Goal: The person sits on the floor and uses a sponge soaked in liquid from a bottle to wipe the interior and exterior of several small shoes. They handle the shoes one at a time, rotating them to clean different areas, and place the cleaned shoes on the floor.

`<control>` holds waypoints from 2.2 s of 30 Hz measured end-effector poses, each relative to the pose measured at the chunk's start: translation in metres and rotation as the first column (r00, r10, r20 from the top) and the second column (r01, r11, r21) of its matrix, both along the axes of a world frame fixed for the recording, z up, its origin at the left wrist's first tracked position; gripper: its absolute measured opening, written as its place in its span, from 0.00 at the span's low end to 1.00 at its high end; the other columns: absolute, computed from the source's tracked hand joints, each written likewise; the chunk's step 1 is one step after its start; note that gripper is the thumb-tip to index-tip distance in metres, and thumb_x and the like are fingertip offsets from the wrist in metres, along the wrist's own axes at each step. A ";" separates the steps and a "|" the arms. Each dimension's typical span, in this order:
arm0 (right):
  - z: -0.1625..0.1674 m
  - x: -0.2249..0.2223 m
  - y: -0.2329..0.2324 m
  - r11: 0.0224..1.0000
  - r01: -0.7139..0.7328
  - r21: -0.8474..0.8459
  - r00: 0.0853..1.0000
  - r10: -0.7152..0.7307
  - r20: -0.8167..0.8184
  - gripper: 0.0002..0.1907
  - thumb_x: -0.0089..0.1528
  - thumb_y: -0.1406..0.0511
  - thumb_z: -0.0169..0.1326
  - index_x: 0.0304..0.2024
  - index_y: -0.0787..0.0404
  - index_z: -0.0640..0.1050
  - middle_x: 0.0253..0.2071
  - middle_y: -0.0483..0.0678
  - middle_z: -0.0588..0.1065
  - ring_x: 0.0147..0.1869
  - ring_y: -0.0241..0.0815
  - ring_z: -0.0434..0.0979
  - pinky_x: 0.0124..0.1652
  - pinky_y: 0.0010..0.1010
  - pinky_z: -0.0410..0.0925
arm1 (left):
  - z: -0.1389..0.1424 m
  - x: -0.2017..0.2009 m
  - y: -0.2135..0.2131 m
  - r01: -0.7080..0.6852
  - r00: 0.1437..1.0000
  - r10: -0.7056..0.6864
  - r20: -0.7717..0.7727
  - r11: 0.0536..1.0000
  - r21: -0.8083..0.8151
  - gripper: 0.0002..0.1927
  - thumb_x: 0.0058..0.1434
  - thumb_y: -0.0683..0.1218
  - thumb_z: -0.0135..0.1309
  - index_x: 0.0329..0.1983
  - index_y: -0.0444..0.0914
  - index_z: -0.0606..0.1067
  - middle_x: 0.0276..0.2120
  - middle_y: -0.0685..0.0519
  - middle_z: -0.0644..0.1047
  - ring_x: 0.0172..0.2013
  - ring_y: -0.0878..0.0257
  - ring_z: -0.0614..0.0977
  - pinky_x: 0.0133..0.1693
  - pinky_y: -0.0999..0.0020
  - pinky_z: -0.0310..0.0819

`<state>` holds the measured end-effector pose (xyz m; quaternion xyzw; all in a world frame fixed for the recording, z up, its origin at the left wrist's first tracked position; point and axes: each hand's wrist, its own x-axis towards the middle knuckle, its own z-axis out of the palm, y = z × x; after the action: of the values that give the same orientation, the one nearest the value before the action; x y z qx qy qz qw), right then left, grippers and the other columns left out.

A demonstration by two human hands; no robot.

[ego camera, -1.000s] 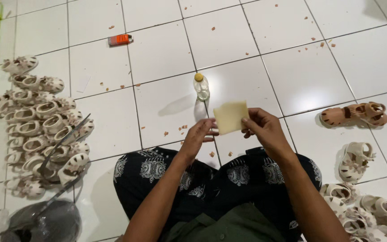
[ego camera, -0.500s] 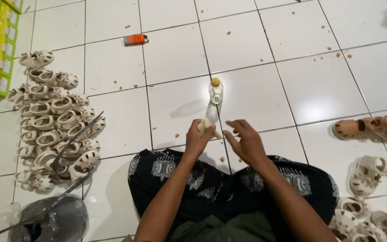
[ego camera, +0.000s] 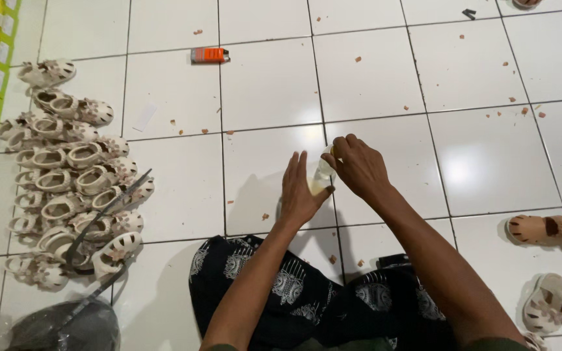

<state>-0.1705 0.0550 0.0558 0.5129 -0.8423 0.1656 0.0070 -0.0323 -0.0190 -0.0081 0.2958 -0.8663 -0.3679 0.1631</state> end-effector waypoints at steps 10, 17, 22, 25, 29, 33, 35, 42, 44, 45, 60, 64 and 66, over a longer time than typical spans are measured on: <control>0.054 0.021 0.071 0.983 0.172 0.064 0.977 -0.162 -0.142 0.32 0.70 0.43 0.50 0.21 0.59 0.75 0.18 0.47 0.73 0.18 0.40 0.70 0.17 0.33 0.57 | 0.035 0.001 0.051 -0.051 0.945 -0.032 -0.326 0.969 -0.243 0.34 0.48 0.48 0.71 0.54 0.34 0.69 0.42 0.44 0.76 0.43 0.48 0.78 0.44 0.53 0.74; 0.070 0.017 0.090 0.982 -0.122 -0.144 0.964 0.083 -0.253 0.31 0.71 0.56 0.47 0.12 0.55 0.68 0.11 0.44 0.66 0.12 0.39 0.61 0.17 0.35 0.54 | 0.079 0.025 0.058 0.204 0.975 -0.184 -0.127 0.965 0.166 0.25 0.52 0.52 0.70 0.45 0.37 0.70 0.38 0.46 0.77 0.41 0.51 0.80 0.42 0.56 0.75; 0.078 0.023 0.098 0.934 -0.345 0.096 0.894 0.358 -0.269 0.26 0.69 0.54 0.50 0.18 0.58 0.72 0.12 0.44 0.67 0.14 0.40 0.65 0.16 0.35 0.58 | 0.086 0.045 0.050 0.390 0.921 -0.350 -0.173 0.851 0.351 0.29 0.49 0.53 0.68 0.49 0.40 0.69 0.38 0.49 0.79 0.41 0.54 0.82 0.44 0.58 0.77; 0.077 0.038 0.094 0.978 -0.069 0.199 0.990 0.042 0.137 0.19 0.70 0.52 0.47 0.38 0.61 0.72 0.14 0.45 0.70 0.16 0.45 0.71 0.20 0.37 0.63 | 0.079 0.045 0.046 0.264 0.963 -0.252 -0.094 0.952 0.153 0.28 0.50 0.52 0.69 0.48 0.38 0.69 0.39 0.46 0.78 0.42 0.51 0.81 0.44 0.55 0.76; 0.077 0.042 0.090 0.983 -0.116 0.143 0.925 0.054 0.376 0.16 0.71 0.55 0.47 0.47 0.61 0.72 0.30 0.52 0.76 0.30 0.47 0.77 0.31 0.39 0.71 | 0.065 0.043 0.036 0.196 0.979 -0.194 -0.061 0.980 0.025 0.27 0.50 0.52 0.70 0.47 0.37 0.69 0.41 0.46 0.79 0.44 0.50 0.81 0.45 0.53 0.76; 0.078 0.038 0.089 0.964 -0.258 0.069 0.922 0.224 0.316 0.13 0.68 0.59 0.50 0.52 0.55 0.75 0.43 0.51 0.76 0.41 0.46 0.78 0.40 0.40 0.74 | 0.054 0.043 0.026 0.263 0.965 -0.252 -0.077 0.927 0.269 0.29 0.51 0.53 0.69 0.49 0.38 0.68 0.42 0.48 0.78 0.44 0.53 0.82 0.45 0.55 0.77; 0.076 0.038 0.088 0.960 -0.276 0.045 0.923 0.251 0.293 0.14 0.68 0.61 0.51 0.56 0.52 0.75 0.44 0.50 0.77 0.44 0.46 0.78 0.43 0.41 0.74 | 0.047 0.042 0.023 0.251 0.967 -0.239 -0.084 0.943 0.219 0.30 0.51 0.53 0.70 0.50 0.39 0.68 0.43 0.48 0.78 0.45 0.52 0.81 0.46 0.54 0.77; 0.028 0.018 0.091 0.954 -0.037 -0.296 0.876 0.173 0.449 0.21 0.64 0.66 0.57 0.60 0.59 0.74 0.49 0.52 0.77 0.48 0.47 0.80 0.46 0.37 0.75 | 0.017 0.039 0.009 0.095 0.995 -0.101 0.021 0.976 0.198 0.31 0.50 0.53 0.71 0.50 0.37 0.69 0.45 0.45 0.77 0.47 0.52 0.81 0.48 0.54 0.77; -0.004 0.009 0.091 0.954 0.132 -0.269 0.879 0.012 0.476 0.19 0.65 0.66 0.59 0.58 0.63 0.75 0.48 0.53 0.78 0.47 0.47 0.80 0.47 0.38 0.75 | 0.012 0.044 0.004 0.097 0.995 -0.088 -0.055 0.974 0.205 0.33 0.49 0.56 0.71 0.50 0.36 0.69 0.45 0.44 0.77 0.48 0.52 0.82 0.48 0.55 0.78; -0.021 0.008 0.089 0.955 0.216 -0.202 0.866 -0.092 0.491 0.19 0.64 0.66 0.60 0.56 0.66 0.76 0.48 0.54 0.78 0.47 0.48 0.81 0.47 0.38 0.75 | 0.010 0.047 0.002 0.097 0.994 -0.079 -0.076 0.957 0.272 0.33 0.51 0.57 0.68 0.52 0.36 0.68 0.46 0.45 0.77 0.47 0.52 0.82 0.48 0.56 0.79; -0.035 0.039 0.103 0.954 0.290 -0.073 0.777 -0.190 0.600 0.21 0.65 0.62 0.57 0.59 0.63 0.76 0.58 0.57 0.75 0.56 0.52 0.79 0.51 0.41 0.75 | 0.039 0.071 -0.011 0.216 0.968 -0.111 -0.223 0.823 0.526 0.41 0.52 0.64 0.65 0.63 0.39 0.70 0.54 0.45 0.79 0.57 0.51 0.81 0.58 0.54 0.77; -0.042 0.061 0.082 0.966 0.222 0.128 0.774 -0.255 0.580 0.24 0.64 0.60 0.58 0.60 0.63 0.74 0.63 0.58 0.71 0.60 0.54 0.76 0.53 0.44 0.74 | 0.033 0.089 -0.010 0.147 0.971 -0.024 -0.238 0.846 0.512 0.42 0.53 0.64 0.66 0.64 0.39 0.68 0.55 0.43 0.77 0.60 0.49 0.79 0.62 0.51 0.73; -0.054 0.074 0.064 0.992 0.117 0.037 0.883 -0.121 0.453 0.26 0.63 0.60 0.60 0.60 0.66 0.73 0.64 0.61 0.69 0.64 0.58 0.72 0.56 0.46 0.72 | 0.028 0.100 -0.012 0.105 0.977 0.008 -0.213 0.852 0.513 0.42 0.53 0.64 0.66 0.64 0.38 0.68 0.55 0.42 0.78 0.60 0.48 0.80 0.62 0.51 0.75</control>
<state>-0.0969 0.1194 0.0023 0.4071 -0.8512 0.2766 -0.1821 0.0678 -0.0308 0.0203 0.2669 -0.7198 -0.6214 0.1567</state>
